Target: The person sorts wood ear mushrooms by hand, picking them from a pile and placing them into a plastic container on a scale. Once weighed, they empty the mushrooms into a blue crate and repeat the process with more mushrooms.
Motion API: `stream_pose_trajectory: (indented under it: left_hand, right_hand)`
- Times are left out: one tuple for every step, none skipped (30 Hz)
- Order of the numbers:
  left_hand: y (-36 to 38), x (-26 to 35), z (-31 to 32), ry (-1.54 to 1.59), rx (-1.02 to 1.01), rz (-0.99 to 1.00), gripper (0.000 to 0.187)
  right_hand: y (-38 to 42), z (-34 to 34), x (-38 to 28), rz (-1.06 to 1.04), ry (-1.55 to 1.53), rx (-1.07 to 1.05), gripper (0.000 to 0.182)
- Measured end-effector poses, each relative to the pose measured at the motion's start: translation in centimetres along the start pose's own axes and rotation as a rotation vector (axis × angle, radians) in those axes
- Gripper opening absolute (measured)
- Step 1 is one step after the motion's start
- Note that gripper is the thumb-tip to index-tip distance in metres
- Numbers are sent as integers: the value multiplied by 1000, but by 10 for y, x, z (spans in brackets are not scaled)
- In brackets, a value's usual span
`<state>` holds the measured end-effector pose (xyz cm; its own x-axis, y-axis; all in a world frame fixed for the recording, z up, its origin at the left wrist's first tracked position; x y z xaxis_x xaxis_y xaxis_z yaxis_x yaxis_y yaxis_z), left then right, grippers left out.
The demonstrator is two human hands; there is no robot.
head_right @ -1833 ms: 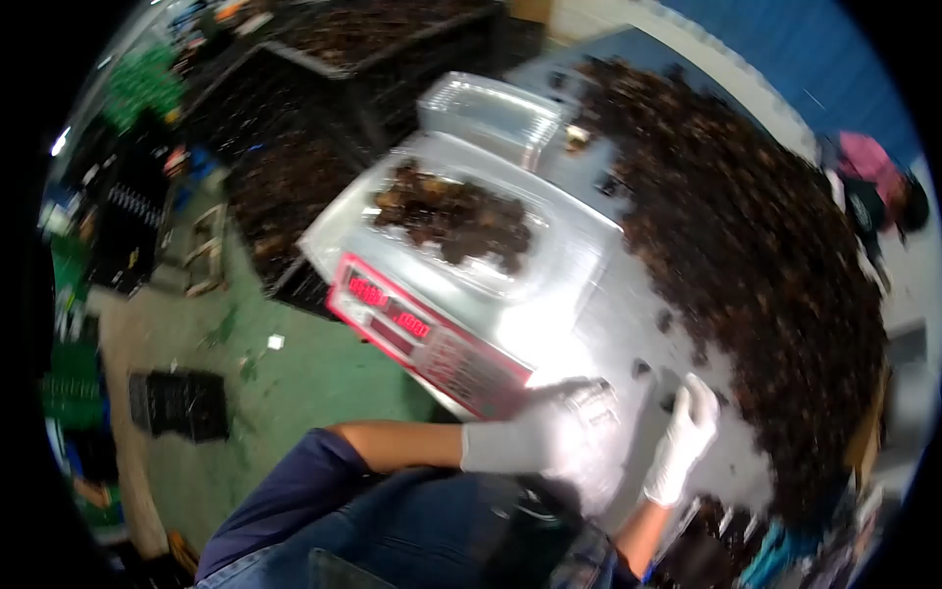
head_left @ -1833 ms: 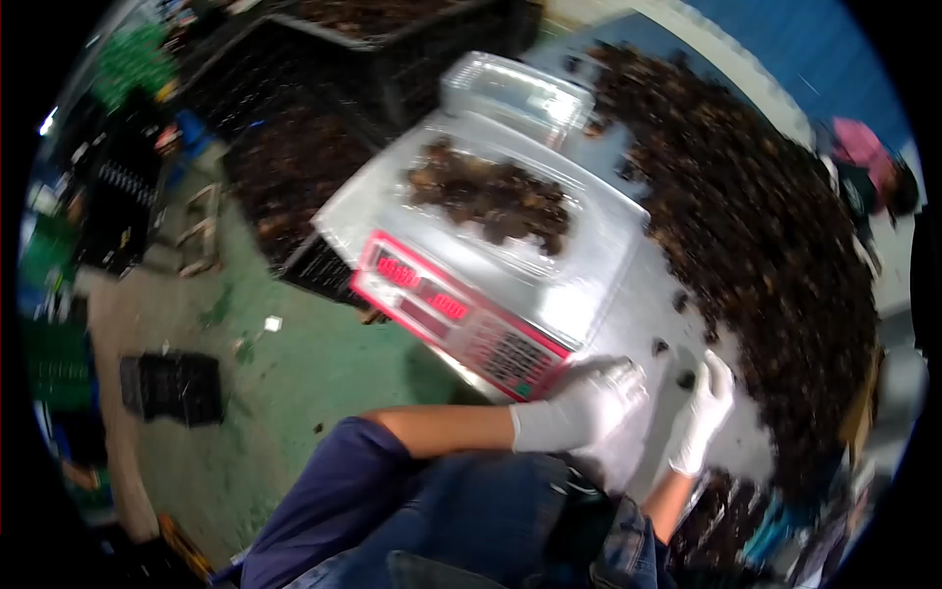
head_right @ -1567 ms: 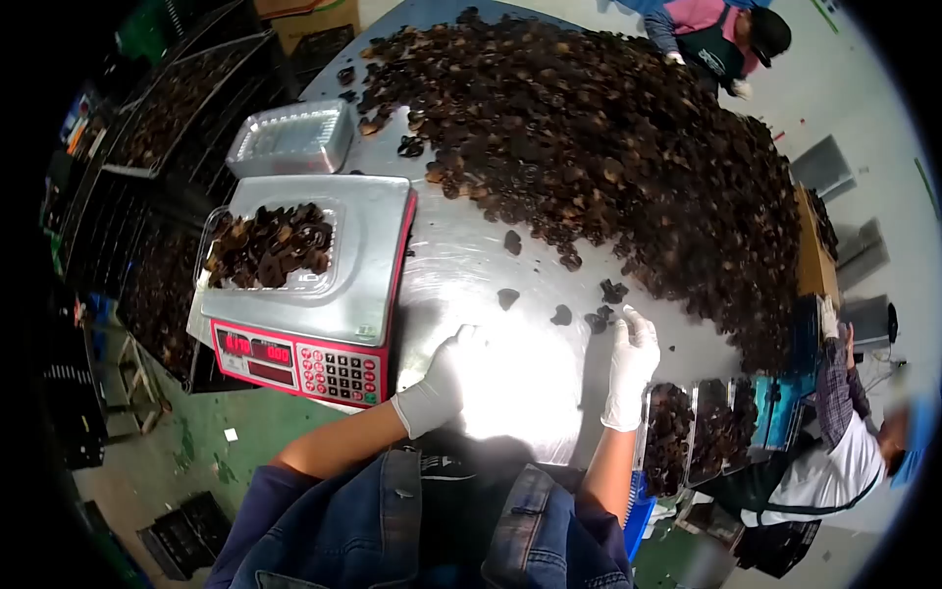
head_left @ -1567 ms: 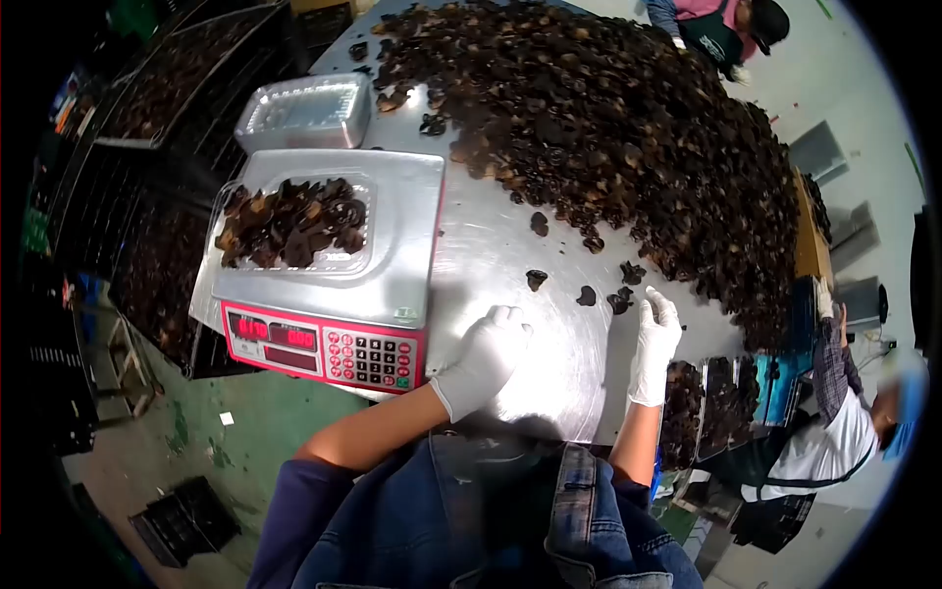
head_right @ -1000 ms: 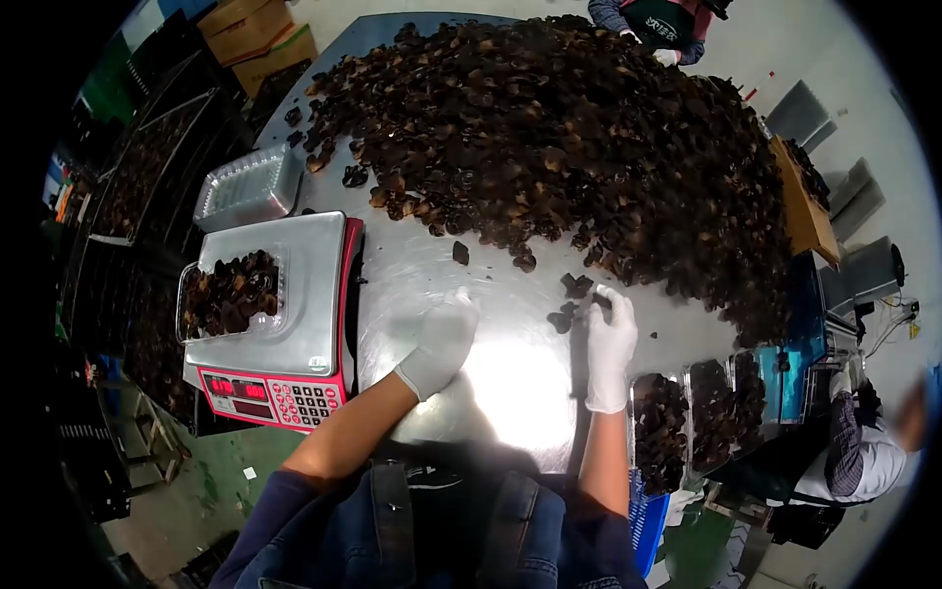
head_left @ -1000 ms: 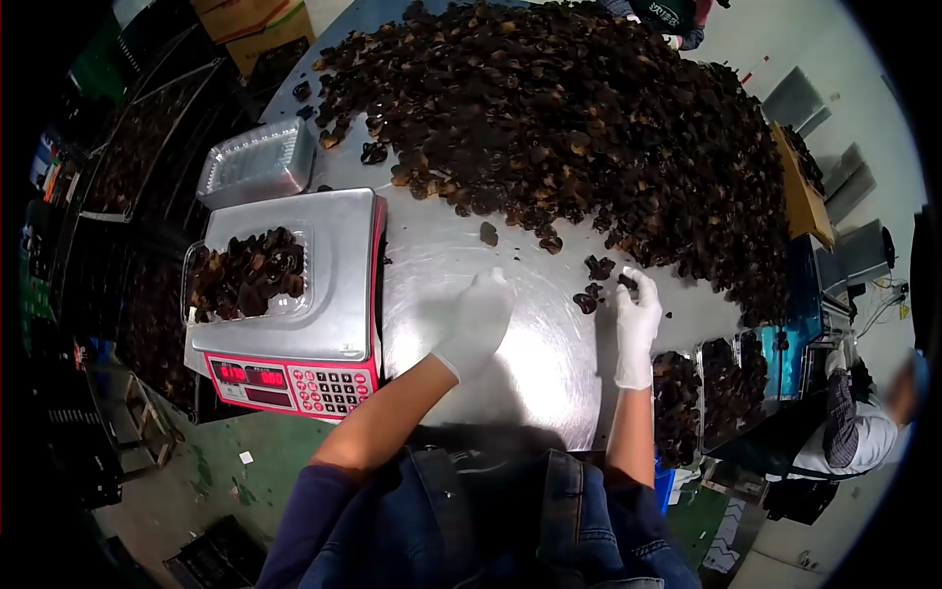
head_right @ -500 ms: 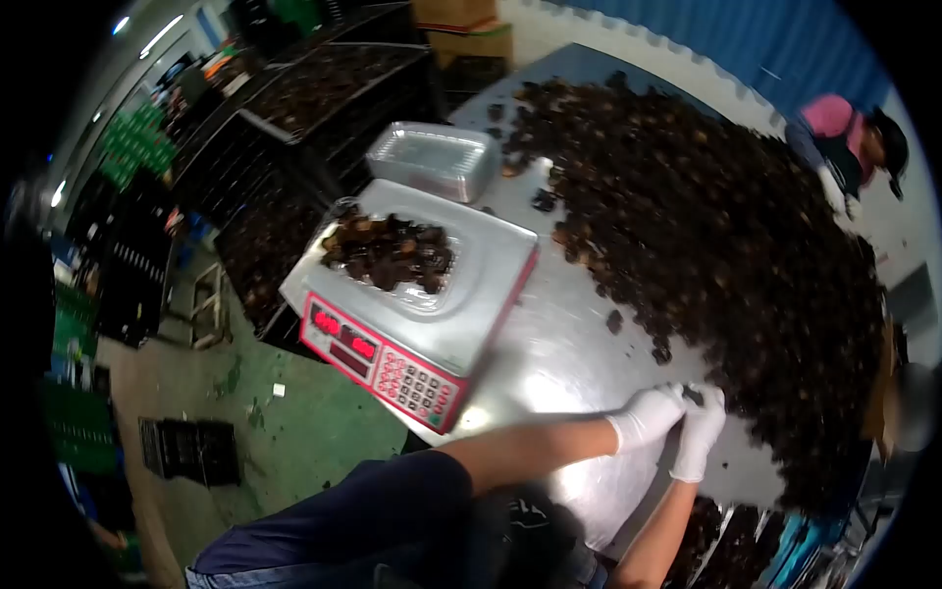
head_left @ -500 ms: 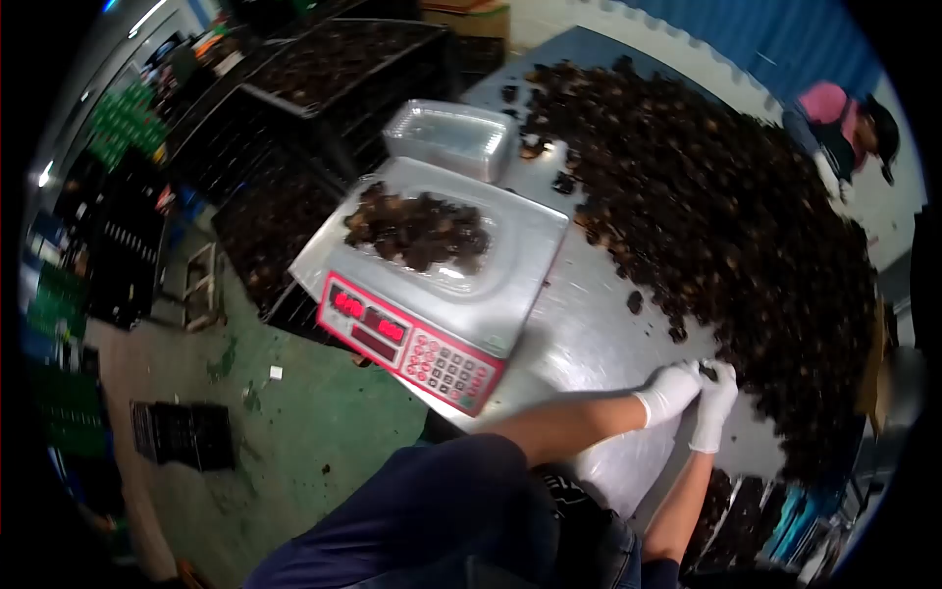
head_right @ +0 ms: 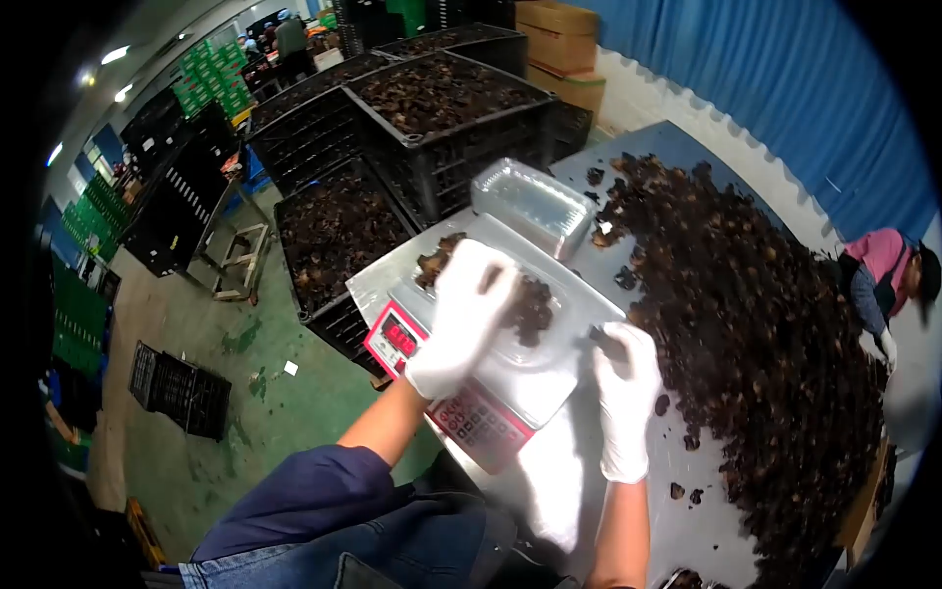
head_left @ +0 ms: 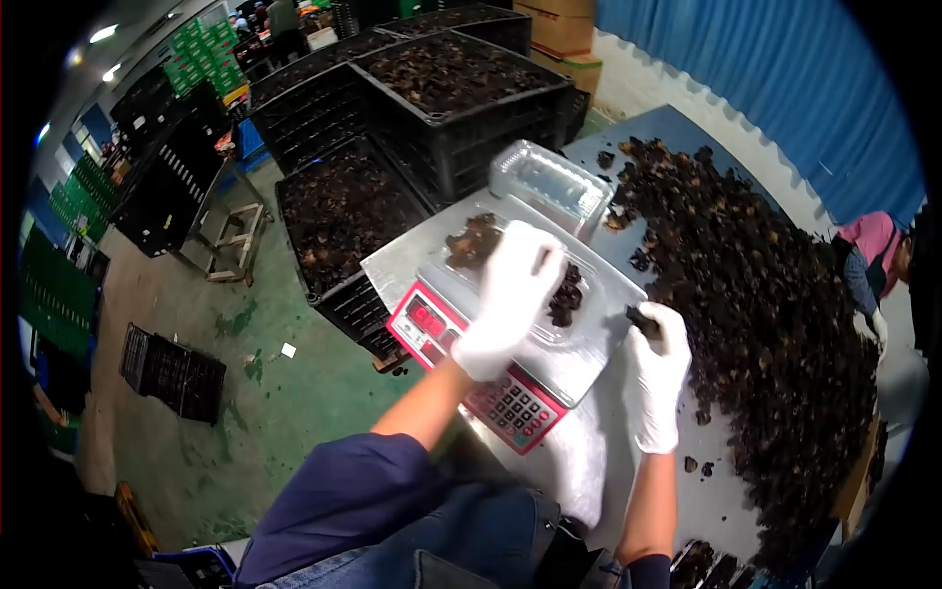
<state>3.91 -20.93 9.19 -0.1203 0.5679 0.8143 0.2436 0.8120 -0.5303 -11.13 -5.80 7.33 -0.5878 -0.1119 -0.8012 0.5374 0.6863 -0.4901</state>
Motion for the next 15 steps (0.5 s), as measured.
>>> stream_pose_trajectory:
  left_hand:
    - [-12, -17, -17, -26, 91, 10, 9]
    - [-16, -25, -29, 35, 123, -145, 8]
    - [-20, -41, -35, -106, 138, -97, 8]
    - [-24, -62, -38, -247, 149, -54, 8]
    - [-23, -81, -37, -305, 114, -30, 9]
    - [-23, -88, -38, -436, 72, -13, 11]
    - [-21, -96, -39, -440, 57, -29, 11]
    - [-20, -94, -40, -437, 35, -45, 12]
    - [-19, -92, -41, -408, 49, -57, 13]
    - [-19, -92, -44, -379, 61, -72, 14]
    - [-17, -95, -48, -336, 57, -49, 15]
    - [-18, -94, -53, -323, 18, -51, 19]
    - [-20, -92, -57, -258, -13, -109, 23]
    - [-23, -90, -62, -194, -41, -164, 27]
    - [-25, -97, -65, -77, -45, -129, 29]
  right_hand:
    - [-10, 24, -2, 68, -142, 25, 24]
    - [-21, 42, -6, -81, -122, 14, 28]
    - [-31, 58, -8, -127, -48, -44, 30]
    - [-39, 73, -10, -172, 29, -101, 31]
    - [-43, 84, -10, -261, 130, -141, 33]
    - [-46, 94, -8, -347, 315, -219, 36]
    - [-45, 99, -6, -349, 367, -243, 39]
    - [-42, 101, -7, -345, 426, -265, 42]
    - [-38, 99, -7, -338, 470, -241, 48]
    - [-38, 93, -8, -326, 485, -245, 48]
    - [-37, 88, -11, -312, 433, -212, 48]
    - [-36, 83, -13, -295, 378, -179, 49]
    - [-38, 79, -14, -258, 398, -169, 49]
    - [-37, 74, -10, -221, 338, -152, 46]
    - [-37, 71, -7, -186, 308, -134, 45]
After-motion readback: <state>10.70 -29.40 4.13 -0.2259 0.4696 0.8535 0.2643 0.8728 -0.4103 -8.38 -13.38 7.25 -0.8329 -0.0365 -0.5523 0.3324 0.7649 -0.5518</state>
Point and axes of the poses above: each hand's wrist, its own y-axis away from the middle knuckle, its own z-axis out of the palm, x = y × z, the point moved 1 cm from there along -y, towards the middle knuckle, and after that the axes turned 6 degrees about -z, right-handed, at the moved point
